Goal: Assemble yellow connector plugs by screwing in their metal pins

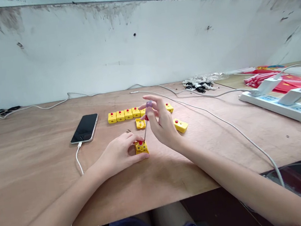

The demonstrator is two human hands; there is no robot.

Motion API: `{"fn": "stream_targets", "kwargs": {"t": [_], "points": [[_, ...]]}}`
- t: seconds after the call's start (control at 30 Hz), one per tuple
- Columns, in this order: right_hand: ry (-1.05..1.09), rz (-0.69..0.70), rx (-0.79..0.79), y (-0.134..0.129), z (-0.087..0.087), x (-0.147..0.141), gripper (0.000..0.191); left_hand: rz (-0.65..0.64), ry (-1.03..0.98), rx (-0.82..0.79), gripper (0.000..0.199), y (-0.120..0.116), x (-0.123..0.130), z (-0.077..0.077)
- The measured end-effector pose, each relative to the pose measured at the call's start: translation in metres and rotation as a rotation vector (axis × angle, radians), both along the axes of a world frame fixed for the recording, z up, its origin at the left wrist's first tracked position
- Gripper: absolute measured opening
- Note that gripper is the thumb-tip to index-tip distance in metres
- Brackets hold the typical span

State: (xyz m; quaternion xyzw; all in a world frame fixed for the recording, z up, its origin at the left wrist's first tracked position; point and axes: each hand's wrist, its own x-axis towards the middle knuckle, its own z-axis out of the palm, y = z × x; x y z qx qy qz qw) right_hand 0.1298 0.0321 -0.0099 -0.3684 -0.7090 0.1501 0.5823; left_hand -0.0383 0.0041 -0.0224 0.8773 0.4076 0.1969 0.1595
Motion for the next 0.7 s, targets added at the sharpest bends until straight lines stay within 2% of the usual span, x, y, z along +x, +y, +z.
{"fn": "stream_targets", "kwargs": {"t": [0.2, 0.37, 0.57, 0.7], "points": [[-0.042, -0.112, 0.074, -0.0005, 0.0029, 0.0004, 0.023, 0.002, 0.003, -0.002, 0.033, -0.0001, 0.0005, 0.0009], [0.039, -0.005, 0.006, -0.0004, 0.0016, 0.0008, 0.022, 0.007, -0.004, -0.008, 0.033, -0.0009, 0.0002, 0.0017], [-0.034, -0.027, 0.096, 0.0001, -0.0020, -0.0011, 0.029, -0.005, -0.005, -0.009, 0.031, -0.0007, 0.0008, 0.0017], [-0.007, 0.025, 0.040, -0.0010, -0.0017, -0.0003, 0.028, 0.005, -0.003, -0.010, 0.032, -0.0010, 0.0014, 0.0018]]}}
